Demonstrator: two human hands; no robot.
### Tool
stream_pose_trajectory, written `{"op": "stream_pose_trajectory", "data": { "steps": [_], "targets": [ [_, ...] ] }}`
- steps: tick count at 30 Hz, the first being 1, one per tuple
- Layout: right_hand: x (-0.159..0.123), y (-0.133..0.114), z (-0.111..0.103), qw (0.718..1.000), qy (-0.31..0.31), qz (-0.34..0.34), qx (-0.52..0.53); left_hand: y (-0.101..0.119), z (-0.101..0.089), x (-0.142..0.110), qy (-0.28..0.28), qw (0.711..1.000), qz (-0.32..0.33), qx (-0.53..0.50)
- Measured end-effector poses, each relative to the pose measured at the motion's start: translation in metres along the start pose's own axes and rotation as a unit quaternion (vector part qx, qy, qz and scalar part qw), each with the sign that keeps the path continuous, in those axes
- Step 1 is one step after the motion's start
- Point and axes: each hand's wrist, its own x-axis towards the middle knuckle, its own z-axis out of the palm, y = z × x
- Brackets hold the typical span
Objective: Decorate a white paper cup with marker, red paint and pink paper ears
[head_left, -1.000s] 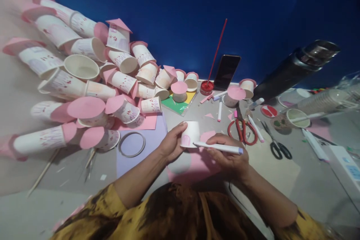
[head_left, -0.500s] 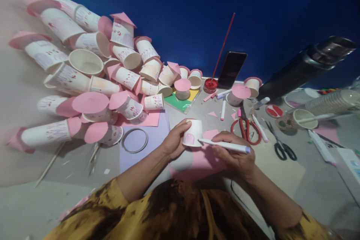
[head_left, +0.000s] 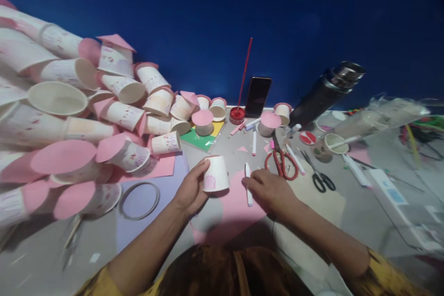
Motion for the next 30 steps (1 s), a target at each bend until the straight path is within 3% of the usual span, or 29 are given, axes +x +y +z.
{"op": "stream_pose_trajectory", "data": {
  "steps": [2, 4, 6, 8, 11, 13, 18, 23, 25, 27, 28, 30],
  "targets": [
    [-0.009, 0.007, -0.002, 0.999, -0.033, 0.001, 0.007, 0.002, 0.002, -0.002, 0.011, 1.000, -0.019, 0.007],
    [-0.019, 0.023, -0.009, 0.999, -0.007, 0.039, 0.021, 0.004, 0.004, -0.003, 0.026, 0.999, -0.027, 0.009],
    [-0.030, 0.044, -0.021, 0.986, 0.043, 0.162, 0.002, 0.005, 0.006, -0.004, 0.035, 0.999, -0.034, 0.011],
    [-0.040, 0.065, -0.032, 0.941, 0.064, 0.328, -0.049, 0.005, 0.008, -0.004, 0.039, 0.998, -0.038, 0.013],
    [-0.051, 0.087, -0.038, 0.910, -0.015, 0.412, -0.037, 0.005, 0.010, -0.005, 0.047, 0.998, -0.042, 0.009],
    [-0.057, 0.094, -0.037, 0.917, -0.045, 0.397, 0.002, 0.005, 0.011, -0.004, 0.053, 0.998, -0.043, 0.004],
    [-0.066, 0.095, -0.031, 0.933, -0.030, 0.350, 0.081, 0.005, 0.008, -0.003, 0.036, 0.999, -0.034, -0.002],
    [-0.066, 0.091, -0.028, 0.923, -0.017, 0.383, 0.029, 0.003, 0.005, -0.003, 0.007, 0.999, -0.047, -0.017],
    [-0.067, 0.090, -0.030, 0.925, 0.041, 0.377, 0.006, 0.001, 0.003, -0.003, -0.013, 0.998, -0.056, -0.033],
    [-0.068, 0.088, -0.037, 0.927, 0.157, 0.342, 0.008, -0.002, 0.002, -0.001, -0.034, 0.997, -0.062, -0.043],
    [-0.066, 0.086, -0.042, 0.921, 0.215, 0.325, 0.027, -0.003, 0.000, 0.000, -0.042, 0.996, -0.062, -0.044],
    [-0.058, 0.079, -0.054, 0.900, 0.273, 0.313, 0.134, -0.006, -0.002, 0.002, -0.054, 0.996, -0.062, -0.041]
  ]
}}
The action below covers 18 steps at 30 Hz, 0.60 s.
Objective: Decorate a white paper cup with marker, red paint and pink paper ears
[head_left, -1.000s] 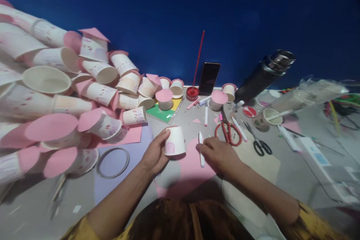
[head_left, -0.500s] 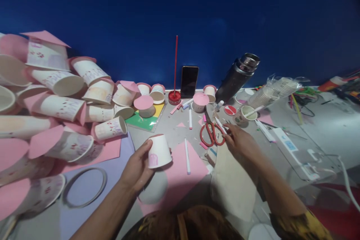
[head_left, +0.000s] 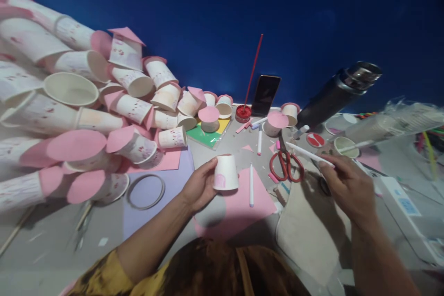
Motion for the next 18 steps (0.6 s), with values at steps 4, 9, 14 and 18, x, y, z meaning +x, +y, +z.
{"op": "stream_pose_trajectory", "data": {
  "steps": [4, 9, 14, 18],
  "targets": [
    [0.017, -0.047, 0.007, 0.929, -0.053, 0.143, 0.337, -0.002, -0.004, 0.001, -0.009, 1.000, -0.007, 0.011],
    [0.031, -0.091, 0.042, 0.790, -0.131, 0.192, 0.568, 0.001, -0.005, -0.002, -0.009, 1.000, 0.007, 0.012],
    [0.015, -0.097, 0.070, 0.747, -0.176, 0.223, 0.601, -0.001, -0.007, 0.001, -0.028, 0.999, -0.004, -0.016],
    [0.006, -0.097, 0.077, 0.730, -0.184, 0.239, 0.614, -0.005, -0.008, 0.004, -0.032, 0.999, -0.019, -0.016]
  ]
}}
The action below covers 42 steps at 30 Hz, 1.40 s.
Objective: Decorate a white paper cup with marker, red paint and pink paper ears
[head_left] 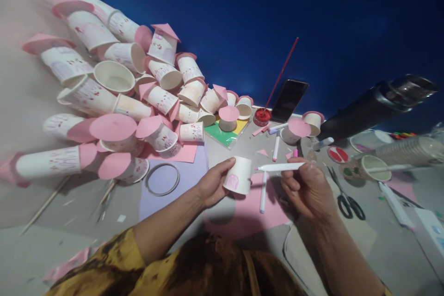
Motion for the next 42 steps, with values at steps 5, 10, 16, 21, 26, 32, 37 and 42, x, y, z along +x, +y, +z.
{"op": "stream_pose_trajectory", "data": {
  "steps": [5, 10, 16, 21, 26, 32, 37, 42],
  "targets": [
    [0.000, 0.004, 0.006, 0.998, 0.016, -0.063, -0.005, -0.004, 0.001, -0.001, 0.005, 1.000, 0.010, 0.017],
    [-0.017, 0.011, 0.006, 0.970, 0.071, -0.137, -0.187, -0.005, 0.000, -0.002, -0.009, 0.999, 0.017, 0.027],
    [-0.030, 0.007, 0.010, 0.863, 0.018, -0.322, -0.389, -0.005, 0.002, -0.003, -0.001, 0.999, 0.019, 0.042],
    [-0.026, 0.004, 0.012, 0.839, -0.006, -0.344, -0.421, -0.006, 0.001, -0.003, -0.008, 0.999, 0.016, 0.049],
    [-0.025, 0.005, 0.012, 0.834, -0.021, -0.354, -0.421, -0.006, 0.000, -0.003, -0.002, 0.999, 0.018, 0.047],
    [-0.025, 0.003, 0.013, 0.838, -0.033, -0.359, -0.410, -0.007, 0.004, -0.003, 0.007, 0.999, 0.031, 0.023],
    [-0.026, -0.001, 0.015, 0.836, -0.040, -0.358, -0.414, -0.006, 0.006, -0.002, 0.035, 0.999, 0.038, 0.016],
    [-0.028, 0.001, 0.013, 0.845, -0.022, -0.355, -0.400, -0.006, 0.006, -0.003, 0.023, 0.999, 0.038, 0.022]
  ]
}}
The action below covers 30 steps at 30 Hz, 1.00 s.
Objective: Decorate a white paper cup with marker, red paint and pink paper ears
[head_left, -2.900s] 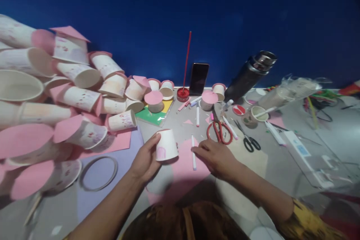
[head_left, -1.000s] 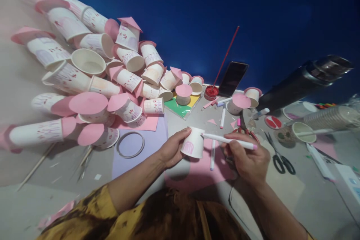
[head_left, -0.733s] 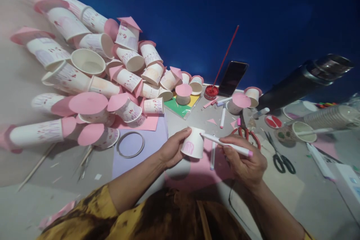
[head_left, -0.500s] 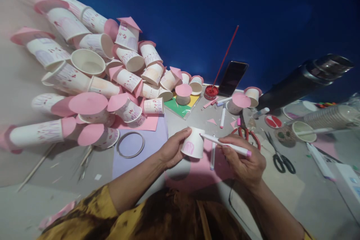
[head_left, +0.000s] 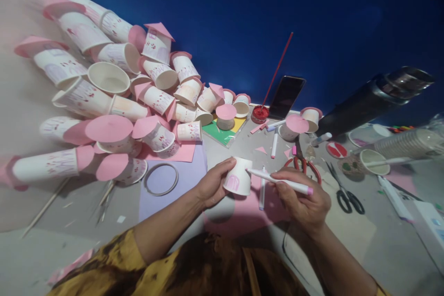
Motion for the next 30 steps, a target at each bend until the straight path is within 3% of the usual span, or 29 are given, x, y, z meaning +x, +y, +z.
{"op": "stream_pose_trajectory", "data": {
  "steps": [17, 24, 30],
  "targets": [
    [-0.003, 0.007, 0.000, 1.000, 0.010, 0.010, -0.016, 0.002, -0.001, -0.002, -0.019, 0.999, -0.036, 0.007],
    [-0.006, 0.012, -0.004, 0.999, 0.013, 0.032, -0.017, 0.005, -0.001, -0.002, -0.069, 0.996, -0.052, -0.004],
    [-0.006, 0.012, -0.004, 0.999, 0.011, 0.031, -0.011, 0.006, -0.003, -0.003, -0.080, 0.995, -0.060, -0.011]
  ]
}}
